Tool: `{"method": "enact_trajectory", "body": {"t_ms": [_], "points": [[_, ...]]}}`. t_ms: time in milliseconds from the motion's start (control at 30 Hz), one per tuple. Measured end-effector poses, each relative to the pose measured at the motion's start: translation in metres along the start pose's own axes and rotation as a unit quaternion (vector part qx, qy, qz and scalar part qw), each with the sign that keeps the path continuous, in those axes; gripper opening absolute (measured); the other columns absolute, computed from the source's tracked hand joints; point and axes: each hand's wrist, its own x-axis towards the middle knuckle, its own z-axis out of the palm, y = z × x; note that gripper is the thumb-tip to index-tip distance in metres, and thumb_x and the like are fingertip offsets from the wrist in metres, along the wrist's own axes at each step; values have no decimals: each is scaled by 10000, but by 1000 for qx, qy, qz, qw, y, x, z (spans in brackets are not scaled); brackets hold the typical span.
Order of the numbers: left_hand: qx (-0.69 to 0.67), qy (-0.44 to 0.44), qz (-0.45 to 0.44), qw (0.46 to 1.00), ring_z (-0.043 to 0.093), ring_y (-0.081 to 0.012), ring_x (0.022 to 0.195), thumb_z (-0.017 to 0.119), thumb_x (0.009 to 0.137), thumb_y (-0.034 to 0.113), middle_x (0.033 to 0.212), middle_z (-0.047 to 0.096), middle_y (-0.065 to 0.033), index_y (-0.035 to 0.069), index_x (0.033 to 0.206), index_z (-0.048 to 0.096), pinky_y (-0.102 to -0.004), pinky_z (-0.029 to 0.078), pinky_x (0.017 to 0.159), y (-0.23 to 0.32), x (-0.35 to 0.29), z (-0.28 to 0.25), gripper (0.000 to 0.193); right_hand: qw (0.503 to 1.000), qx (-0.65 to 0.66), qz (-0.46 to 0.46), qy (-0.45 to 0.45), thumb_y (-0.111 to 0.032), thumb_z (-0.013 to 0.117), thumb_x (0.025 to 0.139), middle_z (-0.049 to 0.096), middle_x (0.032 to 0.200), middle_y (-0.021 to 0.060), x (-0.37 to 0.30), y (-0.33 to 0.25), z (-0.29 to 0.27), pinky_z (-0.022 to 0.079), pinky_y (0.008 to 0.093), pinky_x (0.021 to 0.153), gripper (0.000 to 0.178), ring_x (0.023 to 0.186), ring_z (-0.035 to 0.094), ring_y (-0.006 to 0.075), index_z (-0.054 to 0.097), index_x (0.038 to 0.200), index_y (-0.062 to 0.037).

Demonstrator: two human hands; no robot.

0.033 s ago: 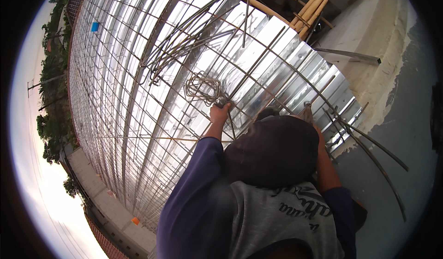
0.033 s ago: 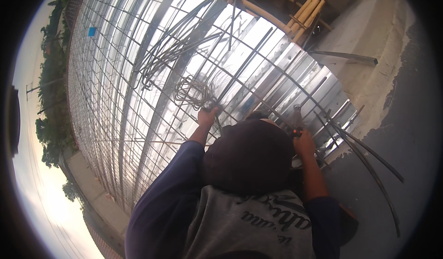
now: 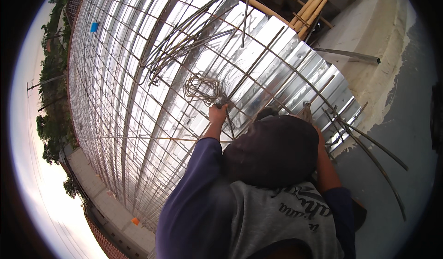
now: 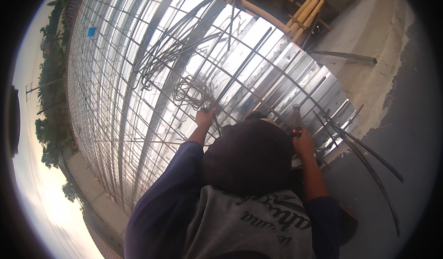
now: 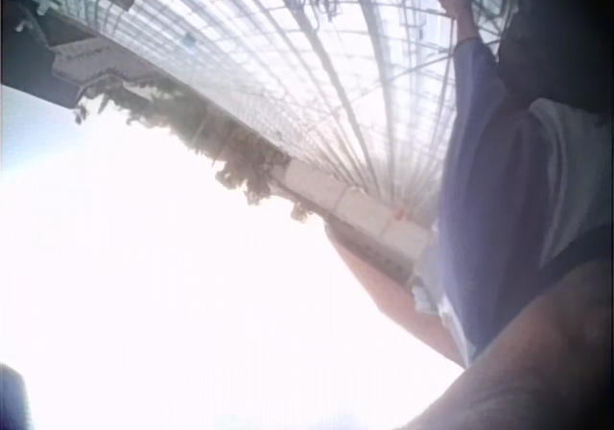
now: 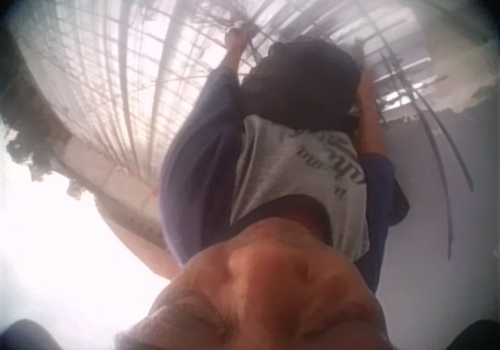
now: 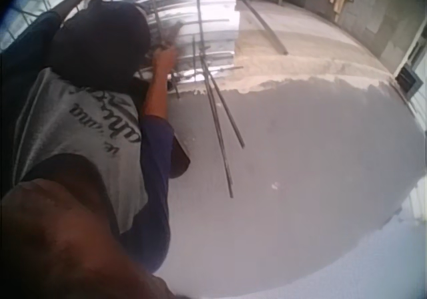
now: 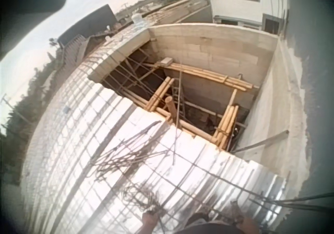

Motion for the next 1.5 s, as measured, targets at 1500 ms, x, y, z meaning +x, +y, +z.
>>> {"method": "enact_trajectory", "body": {"t_ms": [1500], "points": [[-594, -454, 218, 628, 466, -146, 631, 448, 1006, 309, 723, 471, -22, 57, 978, 503, -317, 416, 580, 482, -250, -177, 259, 827, 192, -374, 374, -103, 699, 802, 638, 843, 115, -143, -116, -299, 510, 366, 669, 211, 757, 634, 287, 620, 986, -37]]}}
